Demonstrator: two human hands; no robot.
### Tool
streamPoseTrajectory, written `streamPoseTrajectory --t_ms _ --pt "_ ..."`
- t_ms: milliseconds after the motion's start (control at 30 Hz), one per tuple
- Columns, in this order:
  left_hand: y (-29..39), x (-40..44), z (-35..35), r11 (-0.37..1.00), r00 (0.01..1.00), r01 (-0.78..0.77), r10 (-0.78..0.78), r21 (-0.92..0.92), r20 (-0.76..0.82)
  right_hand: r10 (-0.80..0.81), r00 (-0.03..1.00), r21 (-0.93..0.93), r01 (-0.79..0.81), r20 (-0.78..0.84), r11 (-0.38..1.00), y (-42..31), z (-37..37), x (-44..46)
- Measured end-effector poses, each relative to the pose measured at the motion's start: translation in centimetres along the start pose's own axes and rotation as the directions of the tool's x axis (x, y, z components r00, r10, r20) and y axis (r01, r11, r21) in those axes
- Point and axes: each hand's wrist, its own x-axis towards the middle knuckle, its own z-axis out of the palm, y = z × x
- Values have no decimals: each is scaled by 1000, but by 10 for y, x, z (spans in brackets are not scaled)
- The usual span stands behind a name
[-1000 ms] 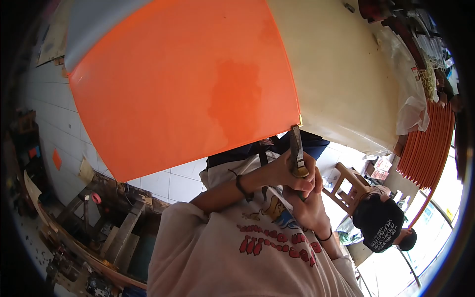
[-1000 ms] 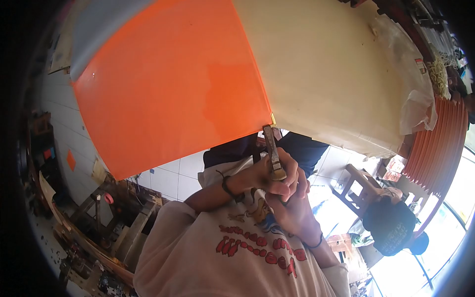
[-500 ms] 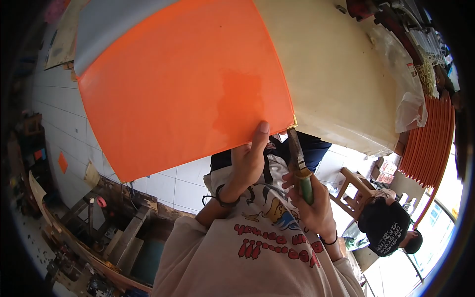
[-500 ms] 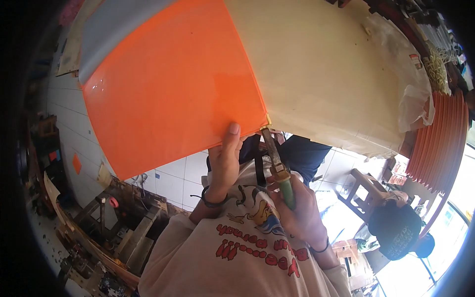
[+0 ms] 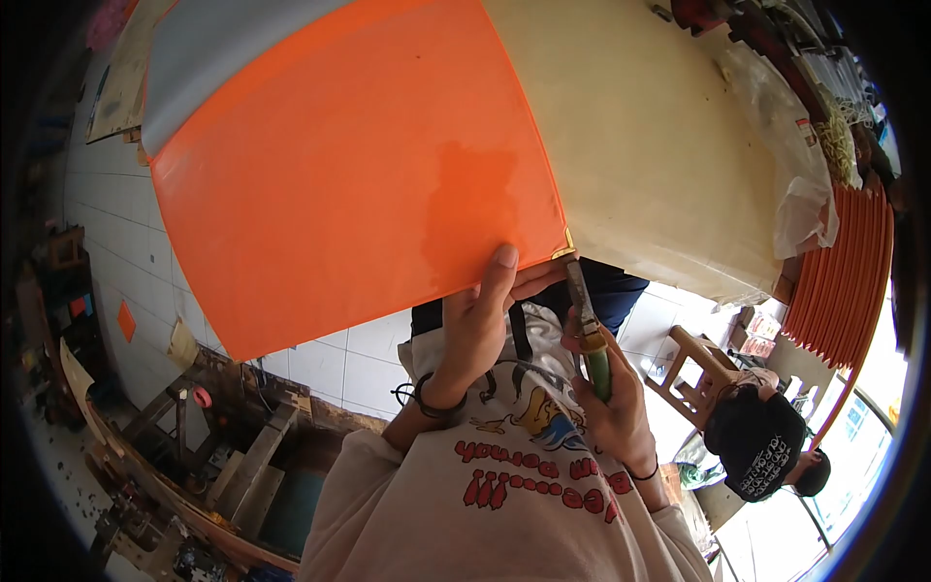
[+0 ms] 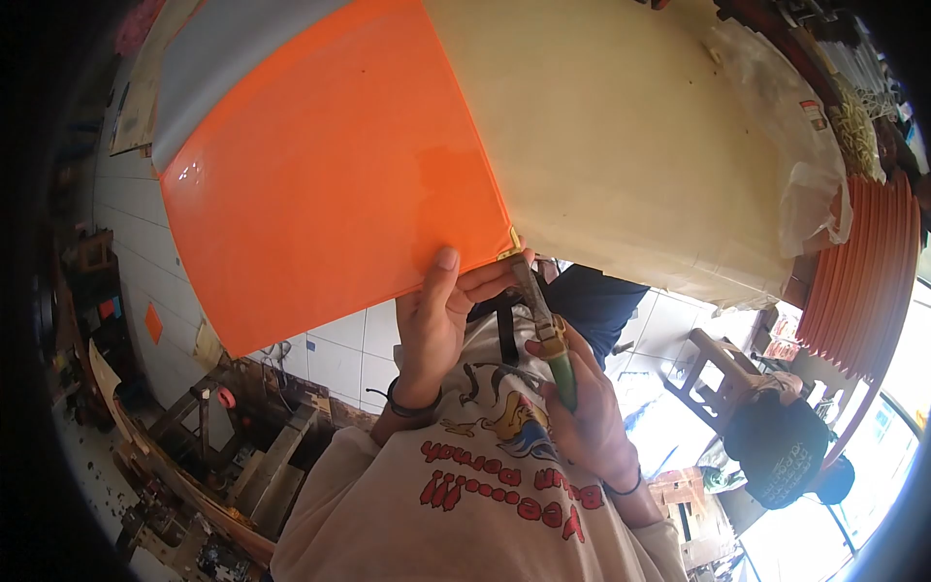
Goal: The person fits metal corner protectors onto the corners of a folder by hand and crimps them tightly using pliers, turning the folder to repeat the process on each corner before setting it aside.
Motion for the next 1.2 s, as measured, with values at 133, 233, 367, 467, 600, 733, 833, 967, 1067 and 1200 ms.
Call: streamPoseTrajectory --t_ms 133,233,367,467,600,733,833,967,1067,1200 --pt "3 -1 1 999 1000 23 -23 -33 18 -39 998 15 39 41 999 4 -3 1" --pt "3 -1 0 999 999 22 -21 -28 29 -45 998 33 44 44 998 3 -2 3" --pt "3 -1 -1 999 999 37 -37 -14 8 -24 999 29 24 26 999 0 -1 4" --pt "3 -2 -1 999 999 36 -36 -14 2 15 1000 62 -16 23 998 -1 0 5" --pt "1 -2 -2 999 1000 21 -21 -26 7 37 999 78 -39 26 996 -2 0 5" --pt "1 -2 -3 999 999 31 -30 -34 19 58 998 28 -58 10 998 -3 2 5" --pt "0 -2 -4 998 999 37 -35 -46 35 17 1000 15 -17 -9 1000 1 4 5" --pt "2 -1 -3 997 998 49 -47 -54 29 -128 992 -40 127 -15 991 1 3 10" --pt "2 -2 -3 997 998 55 -55 -59 11 -77 997 -17 77 -29 997 5 5 7" --pt "2 -2 -2 996 998 51 -49 -67 29 -39 999 -35 39 -11 999 7 4 8"
